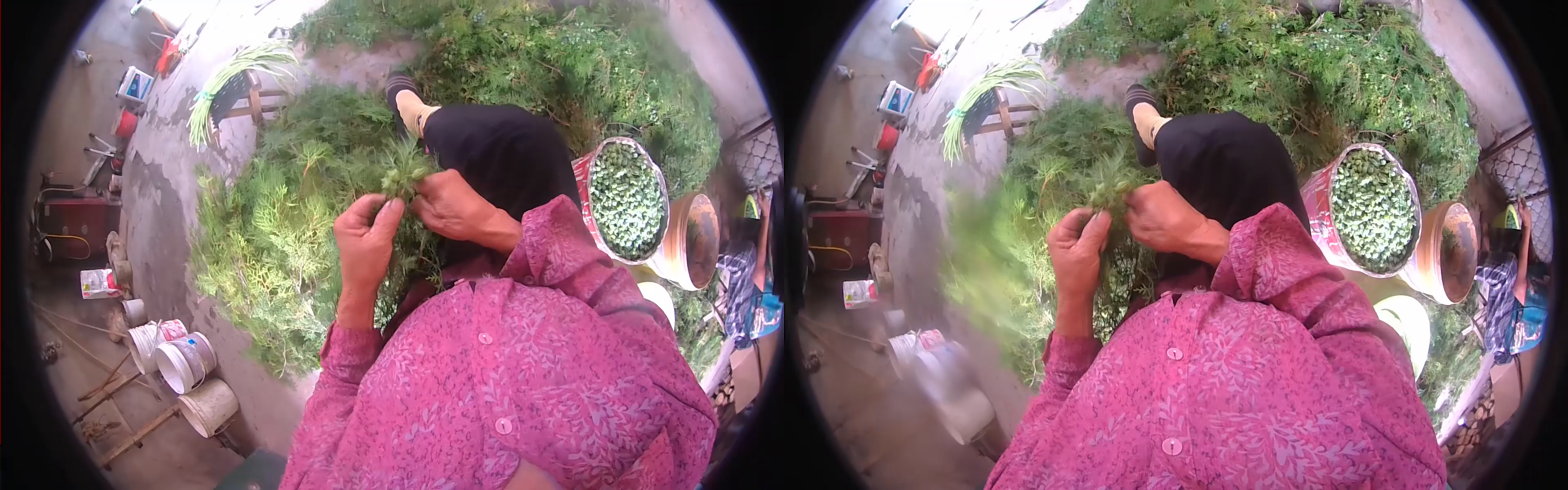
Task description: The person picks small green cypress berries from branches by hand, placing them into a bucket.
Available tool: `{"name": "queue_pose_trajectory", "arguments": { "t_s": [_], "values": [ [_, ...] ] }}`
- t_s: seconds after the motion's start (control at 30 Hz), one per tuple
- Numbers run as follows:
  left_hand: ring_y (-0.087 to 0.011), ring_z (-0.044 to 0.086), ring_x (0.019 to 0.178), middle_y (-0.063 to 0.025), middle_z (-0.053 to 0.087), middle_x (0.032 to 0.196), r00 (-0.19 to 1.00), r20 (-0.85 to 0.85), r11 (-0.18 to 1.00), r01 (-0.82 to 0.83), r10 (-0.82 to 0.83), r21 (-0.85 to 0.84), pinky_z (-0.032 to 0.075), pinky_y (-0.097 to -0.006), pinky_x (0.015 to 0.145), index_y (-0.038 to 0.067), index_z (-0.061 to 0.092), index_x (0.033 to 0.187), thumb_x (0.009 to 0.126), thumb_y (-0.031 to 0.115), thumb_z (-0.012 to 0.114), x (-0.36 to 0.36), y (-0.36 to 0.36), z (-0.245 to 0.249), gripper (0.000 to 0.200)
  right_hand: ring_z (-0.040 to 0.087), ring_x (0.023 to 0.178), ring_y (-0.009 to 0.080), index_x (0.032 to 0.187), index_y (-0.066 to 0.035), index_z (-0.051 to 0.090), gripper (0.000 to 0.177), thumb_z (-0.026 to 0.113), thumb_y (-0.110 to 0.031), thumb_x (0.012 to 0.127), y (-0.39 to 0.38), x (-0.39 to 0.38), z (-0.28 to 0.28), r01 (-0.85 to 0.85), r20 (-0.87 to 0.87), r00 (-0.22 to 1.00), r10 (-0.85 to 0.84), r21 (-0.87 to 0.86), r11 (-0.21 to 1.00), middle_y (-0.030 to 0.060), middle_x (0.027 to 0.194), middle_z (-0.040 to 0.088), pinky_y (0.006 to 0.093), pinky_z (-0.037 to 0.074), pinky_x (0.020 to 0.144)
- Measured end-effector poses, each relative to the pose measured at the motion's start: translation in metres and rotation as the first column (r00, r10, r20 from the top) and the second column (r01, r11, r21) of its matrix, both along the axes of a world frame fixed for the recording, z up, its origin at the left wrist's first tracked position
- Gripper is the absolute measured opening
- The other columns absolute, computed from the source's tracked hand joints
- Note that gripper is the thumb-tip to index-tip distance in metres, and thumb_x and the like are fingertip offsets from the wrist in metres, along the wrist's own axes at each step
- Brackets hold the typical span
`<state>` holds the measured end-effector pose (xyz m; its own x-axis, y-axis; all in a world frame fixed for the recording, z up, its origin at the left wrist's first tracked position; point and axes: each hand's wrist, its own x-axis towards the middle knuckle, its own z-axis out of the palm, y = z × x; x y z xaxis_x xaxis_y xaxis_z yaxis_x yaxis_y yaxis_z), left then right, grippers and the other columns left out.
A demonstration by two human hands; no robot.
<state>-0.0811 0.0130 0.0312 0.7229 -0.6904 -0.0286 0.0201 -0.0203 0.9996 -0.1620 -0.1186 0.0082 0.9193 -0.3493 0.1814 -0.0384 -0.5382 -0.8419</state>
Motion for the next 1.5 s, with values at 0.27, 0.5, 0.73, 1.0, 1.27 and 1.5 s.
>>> {"name": "queue_pose_trajectory", "arguments": {
  "t_s": [0.27, 0.5, 0.73, 1.0, 1.27, 1.5],
  "values": [
    [-0.0068, 0.040, 0.046, -0.0027, 0.059, 0.066, 0.956, -0.287, 0.969, -0.013, -0.060, -0.247, 0.038, -0.0242, 0.048, 0.015, 0.064, 0.085, 0.079, 0.003, 0.061, 0.031, 0.029, 0.000, 0.014, 0.059, 0.069, 0.0111, 0.094, -0.003, 0.058, 0.015, 0.053, -0.009, 0.082, -0.030, -0.025, 0.029, 0.001, -0.005, 1.000, 0.017, 0.975, 0.224, 0.0042, 0.083, 0.059, 0.0213, 0.047, 0.050],
    [-0.0053, 0.042, 0.049, 0.0012, 0.055, 0.062, 0.935, -0.338, 0.981, 0.041, -0.104, -0.189, 0.031, -0.0188, 0.045, 0.003, 0.064, 0.087, 0.077, 0.008, 0.064, 0.020, 0.028, 0.007, 0.011, 0.055, 0.061, 0.0075, 0.093, -0.004, 0.058, 0.017, 0.063, -0.015, 0.081, -0.033, -0.018, 0.036, -0.129, 0.142, 0.987, -0.078, 0.981, 0.147, 0.0022, 0.079, 0.058, 0.0168, 0.043, 0.048],
    [-0.0030, 0.042, 0.050, 0.0021, 0.056, 0.064, 0.927, -0.342, 0.984, 0.114, -0.155, -0.137, 0.030, -0.0165, 0.045, 0.002, 0.064, 0.086, 0.077, 0.004, 0.063, 0.015, 0.024, 0.012, 0.010, 0.049, 0.055, 0.0039, 0.088, -0.002, 0.060, 0.027, 0.066, -0.027, 0.079, -0.016, -0.007, 0.040, -0.088, -0.039, 0.970, 0.241, 0.865, 0.494, -0.0013, 0.069, 0.056, 0.0166, 0.034, 0.044],
    [-0.0022, 0.048, 0.057, 0.0023, 0.058, 0.068, 0.948, -0.283, 0.988, 0.123, -0.144, -0.092, 0.036, -0.0154, 0.051, 0.001, 0.064, 0.085, 0.077, 0.002, 0.063, 0.012, 0.023, 0.013, 0.008, 0.043, 0.047, 0.0033, 0.084, -0.003, 0.059, 0.018, 0.063, -0.020, 0.081, -0.012, -0.007, 0.031, 0.052, 0.006, 0.995, -0.095, 0.801, 0.596, -0.0014, 0.063, 0.052, 0.0177, 0.035, 0.043],
    [-0.0043, 0.054, 0.067, 0.0000, 0.061, 0.077, 0.996, -0.043, 0.996, 0.080, -0.082, -0.046, 0.043, -0.0172, 0.061, -0.001, 0.064, 0.086, 0.075, -0.002, 0.064, 0.012, 0.023, 0.008, 0.011, 0.049, 0.053, 0.0060, 0.090, -0.004, 0.053, 0.011, 0.055, -0.013, 0.086, -0.031, -0.026, 0.064, -0.114, 0.111, 0.992, -0.056, 0.992, -0.053, 0.0039, 0.073, 0.055, 0.0140, 0.031, 0.038],
    [-0.0035, 0.053, 0.071, 0.0003, 0.061, 0.080, 0.997, -0.031, 0.998, 0.068, -0.068, 0.013, 0.042, -0.0170, 0.060, -0.001, 0.063, 0.088, 0.077, -0.002, 0.064, 0.008, 0.018, 0.004, 0.012, 0.050, 0.055, 0.0042, 0.092, -0.001, 0.056, 0.026, 0.068, -0.018, 0.076, -0.007, -0.022, 0.056, 0.056, -0.073, 0.997, 0.008, 0.822, 0.567, 0.0006, 0.071, 0.055, 0.0175, 0.039, 0.045]
  ]
}}
